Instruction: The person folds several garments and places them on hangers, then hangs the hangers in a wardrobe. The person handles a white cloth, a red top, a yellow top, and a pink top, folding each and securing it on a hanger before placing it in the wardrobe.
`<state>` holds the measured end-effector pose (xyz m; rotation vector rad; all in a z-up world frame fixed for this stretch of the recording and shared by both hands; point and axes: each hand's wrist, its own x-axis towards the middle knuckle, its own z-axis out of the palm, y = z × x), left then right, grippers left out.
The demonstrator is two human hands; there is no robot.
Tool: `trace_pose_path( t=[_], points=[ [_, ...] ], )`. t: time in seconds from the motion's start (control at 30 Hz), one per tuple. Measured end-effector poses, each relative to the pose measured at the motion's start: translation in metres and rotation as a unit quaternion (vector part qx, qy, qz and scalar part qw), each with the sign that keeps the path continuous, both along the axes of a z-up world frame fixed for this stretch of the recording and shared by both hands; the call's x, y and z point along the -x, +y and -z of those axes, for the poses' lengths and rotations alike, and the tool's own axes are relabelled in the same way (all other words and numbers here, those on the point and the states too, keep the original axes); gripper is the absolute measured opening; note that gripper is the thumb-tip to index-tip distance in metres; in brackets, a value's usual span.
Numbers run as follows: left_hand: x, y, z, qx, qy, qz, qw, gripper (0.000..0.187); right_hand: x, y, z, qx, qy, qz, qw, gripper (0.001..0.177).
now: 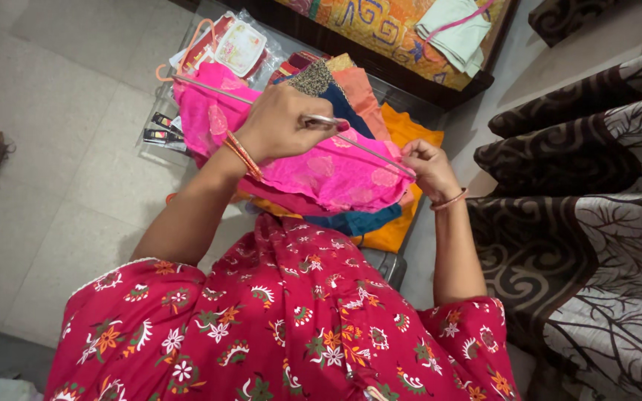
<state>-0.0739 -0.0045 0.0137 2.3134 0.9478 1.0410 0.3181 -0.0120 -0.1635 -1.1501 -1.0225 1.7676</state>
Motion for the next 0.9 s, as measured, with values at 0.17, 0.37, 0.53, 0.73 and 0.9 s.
trace_pose_path(
  t=[0.17, 0.37, 0.53, 0.73, 0.9],
  points=[
    [0.008, -0.002, -0.003, 0.015, 0.009, -0.033, 0.999, 0.04, 0.019, 0.012, -0.037, -0.048, -0.095, -0.041, 0.993, 0.03],
    [0.015, -0.004, -0.011, 0.035, -0.001, -0.015, 0.999, 0.036, 0.071, 0.017, -0.035, -0.148, -0.105, -0.349, 0.92, 0.054],
    [0.012, -0.005, -0.018, 0.017, -0.06, 0.054, 0.997, 0.031, 0.087, 0.041, -0.045, -0.1, -0.346, -0.391, 0.847, 0.058],
    [0.003, -0.007, -0.031, 0.066, -0.108, 0.125, 0.984, 0.03, 0.121, 0.054, -0.038, -0.182, -0.094, -0.373, 0.905, 0.062],
    [0.001, -0.007, -0.034, 0.044, -0.062, 0.112, 0.991, 0.038, 0.112, 0.053, 0.079, -0.111, -0.131, -0.43, 0.887, 0.064]
  ],
)
